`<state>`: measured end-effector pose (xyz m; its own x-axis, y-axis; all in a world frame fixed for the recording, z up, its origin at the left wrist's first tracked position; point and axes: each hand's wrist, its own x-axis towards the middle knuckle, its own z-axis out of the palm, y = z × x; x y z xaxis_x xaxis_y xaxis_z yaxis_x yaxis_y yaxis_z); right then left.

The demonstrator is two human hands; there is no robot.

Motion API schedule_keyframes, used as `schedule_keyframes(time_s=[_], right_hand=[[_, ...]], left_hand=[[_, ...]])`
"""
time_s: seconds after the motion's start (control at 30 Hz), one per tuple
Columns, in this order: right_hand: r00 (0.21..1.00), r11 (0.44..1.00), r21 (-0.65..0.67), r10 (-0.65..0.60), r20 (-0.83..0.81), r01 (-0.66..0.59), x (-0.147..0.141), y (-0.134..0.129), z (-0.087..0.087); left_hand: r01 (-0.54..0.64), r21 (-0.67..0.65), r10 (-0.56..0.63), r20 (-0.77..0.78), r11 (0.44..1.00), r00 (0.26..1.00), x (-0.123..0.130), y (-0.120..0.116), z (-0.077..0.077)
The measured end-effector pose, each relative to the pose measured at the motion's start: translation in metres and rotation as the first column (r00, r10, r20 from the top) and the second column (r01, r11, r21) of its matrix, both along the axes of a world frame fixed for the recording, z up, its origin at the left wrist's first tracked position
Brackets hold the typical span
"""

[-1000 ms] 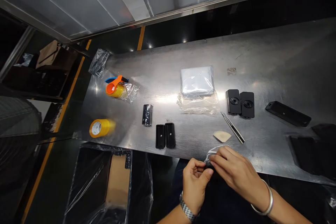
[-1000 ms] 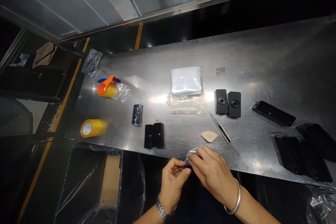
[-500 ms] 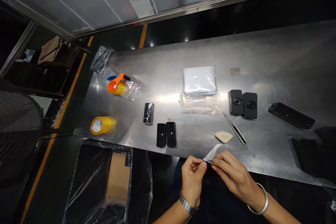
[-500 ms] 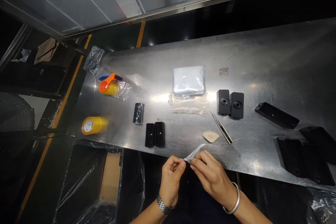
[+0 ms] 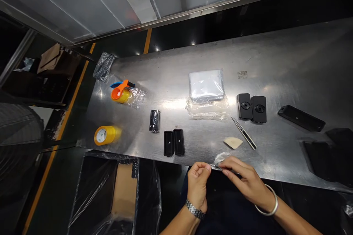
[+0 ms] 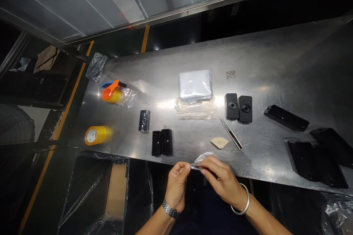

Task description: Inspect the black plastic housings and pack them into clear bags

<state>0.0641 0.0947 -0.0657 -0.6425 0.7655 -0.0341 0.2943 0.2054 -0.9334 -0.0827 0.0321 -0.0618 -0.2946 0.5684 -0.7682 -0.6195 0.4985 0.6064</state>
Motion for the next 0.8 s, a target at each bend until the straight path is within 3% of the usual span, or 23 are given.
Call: schedule_keyframes(time_s=[0.07,0.23,0.33,0.5,0.67,0.8], right_hand=[[1.000,1.000,-0.013,-0.024,0.012,0.024,0.001,0.002,-0.001],[0.995,0.987,0.157,-0.056,0.087,0.042,-0.002,0.000,-0.003],[0.992,0.984,0.165,-0.086,0.092,0.070,-0.002,-0.003,-0.002],[0.976,0.977,-0.049,-0.202,0.085,0.207,0.003,-0.006,0.000],[0.996,0.952,-0.293,-0.081,0.041,0.089,0.002,-0.001,-0.003],[0.993,0.936,-0.329,-0.114,0.042,0.122,0.001,0.005,-0.008]], left_hand=[[0.000,-0.002,0.000,0.023,1.000,1.000,0.000,-0.002,-0.002],[-0.003,-0.016,0.003,0.018,1.000,1.000,0.000,-0.003,-0.005],[0.015,0.006,-0.015,0.029,1.000,0.999,-0.001,-0.002,-0.005],[0.029,0.059,-0.035,0.106,0.998,0.994,-0.002,-0.003,-0.005],[0.022,0.091,-0.044,0.238,0.996,0.970,-0.003,-0.002,-0.007],[0.030,0.085,-0.056,0.324,0.996,0.944,-0.002,-0.001,-0.008]])
